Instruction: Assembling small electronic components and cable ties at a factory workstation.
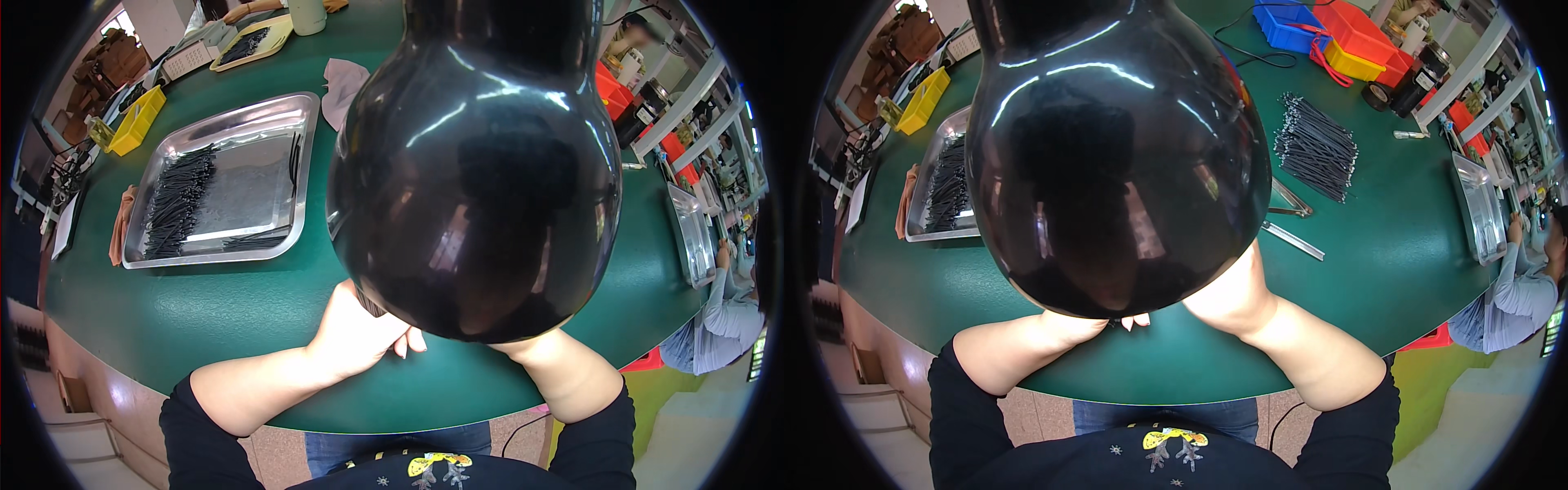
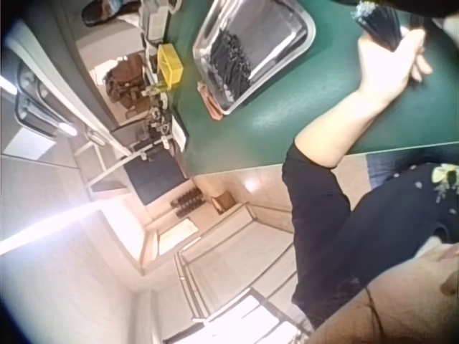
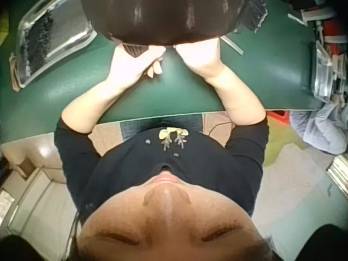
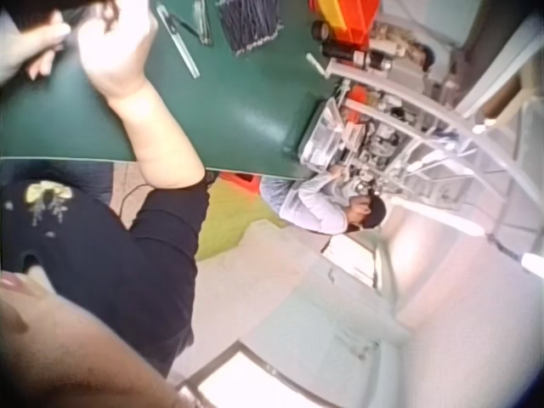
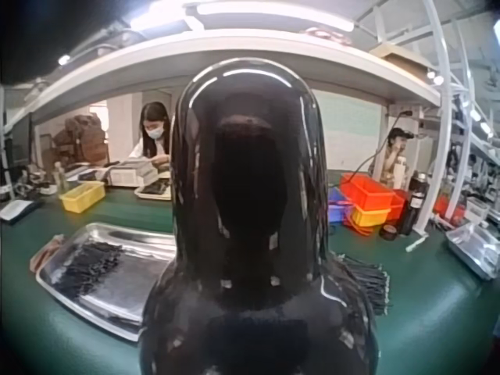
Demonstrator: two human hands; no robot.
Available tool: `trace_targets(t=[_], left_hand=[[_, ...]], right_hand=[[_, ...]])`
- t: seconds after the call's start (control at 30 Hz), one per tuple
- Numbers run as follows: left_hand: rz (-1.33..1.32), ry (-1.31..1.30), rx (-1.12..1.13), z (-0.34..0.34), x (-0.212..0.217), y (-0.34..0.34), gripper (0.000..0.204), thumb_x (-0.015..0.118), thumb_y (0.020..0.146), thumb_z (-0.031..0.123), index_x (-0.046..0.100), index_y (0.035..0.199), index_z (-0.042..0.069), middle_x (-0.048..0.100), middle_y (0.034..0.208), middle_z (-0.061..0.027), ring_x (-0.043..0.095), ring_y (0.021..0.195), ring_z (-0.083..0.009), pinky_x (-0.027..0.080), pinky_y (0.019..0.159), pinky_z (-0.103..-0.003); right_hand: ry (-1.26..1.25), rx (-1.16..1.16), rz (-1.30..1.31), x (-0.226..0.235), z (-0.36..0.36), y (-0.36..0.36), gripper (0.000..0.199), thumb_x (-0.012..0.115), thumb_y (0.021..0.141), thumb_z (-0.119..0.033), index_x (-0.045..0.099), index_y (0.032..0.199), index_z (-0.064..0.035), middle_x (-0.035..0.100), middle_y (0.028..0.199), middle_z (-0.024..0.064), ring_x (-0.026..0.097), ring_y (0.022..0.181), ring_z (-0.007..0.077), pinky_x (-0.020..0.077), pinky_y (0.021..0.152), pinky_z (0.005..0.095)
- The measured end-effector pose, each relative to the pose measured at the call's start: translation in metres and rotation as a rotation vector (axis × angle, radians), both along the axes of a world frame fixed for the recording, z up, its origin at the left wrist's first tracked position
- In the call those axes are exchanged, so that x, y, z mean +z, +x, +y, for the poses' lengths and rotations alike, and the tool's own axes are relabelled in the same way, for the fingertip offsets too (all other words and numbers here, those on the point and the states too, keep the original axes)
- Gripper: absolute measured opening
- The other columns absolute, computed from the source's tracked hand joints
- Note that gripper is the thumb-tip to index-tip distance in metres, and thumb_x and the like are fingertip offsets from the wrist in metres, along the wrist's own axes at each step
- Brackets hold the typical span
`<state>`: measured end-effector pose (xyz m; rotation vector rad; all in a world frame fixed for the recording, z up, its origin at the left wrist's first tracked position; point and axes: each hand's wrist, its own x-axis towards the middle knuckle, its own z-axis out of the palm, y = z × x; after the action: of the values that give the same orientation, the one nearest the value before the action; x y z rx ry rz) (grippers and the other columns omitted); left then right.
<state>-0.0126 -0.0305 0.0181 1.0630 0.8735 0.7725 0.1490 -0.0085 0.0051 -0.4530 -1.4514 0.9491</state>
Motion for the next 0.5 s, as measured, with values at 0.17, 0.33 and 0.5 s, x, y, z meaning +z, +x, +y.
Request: trace_targets(t=[0.17,0.33,0.5], left_hand=[[-0.021,-0.005,-0.064,-0.001,0.006,-0.003,0.008,0.049,0.077,0.001,0.056,0.074,-0.003,0.059,0.059,-0.0096,0.054,0.047,-0.0107,0.044,0.045,-0.021],[-0.191,-0.056,0.004,-0.006,0.008,-0.001,0.009,0.052,0.077,0.002,0.056,0.073,-0.003,0.057,0.057,-0.0105,0.054,0.046,-0.0117,0.043,0.042,-0.020],[-0.197,-0.056,-0.041,-0.005,0.008,-0.002,0.009,0.052,0.078,0.003,0.056,0.074,-0.004,0.057,0.057,-0.0106,0.054,0.046,-0.0122,0.043,0.042,-0.019]], right_hand=[[-0.142,0.084,0.079,-0.003,0.000,0.002,0.068,0.065,0.067,0.005,0.030,0.124,0.0042,0.043,0.119,0.0152,0.046,0.107,0.0216,0.0389,0.090,0.0338],[-0.321,0.198,0.184,-0.005,0.002,0.010,0.066,0.063,0.069,0.004,0.028,0.126,0.0039,0.040,0.122,0.0147,0.042,0.111,0.0216,0.0358,0.093,0.0338],[-0.435,0.273,0.236,-0.007,0.004,0.023,0.065,0.061,0.071,0.003,0.027,0.126,0.0035,0.039,0.123,0.0141,0.040,0.113,0.0216,0.0340,0.095,0.0338]])
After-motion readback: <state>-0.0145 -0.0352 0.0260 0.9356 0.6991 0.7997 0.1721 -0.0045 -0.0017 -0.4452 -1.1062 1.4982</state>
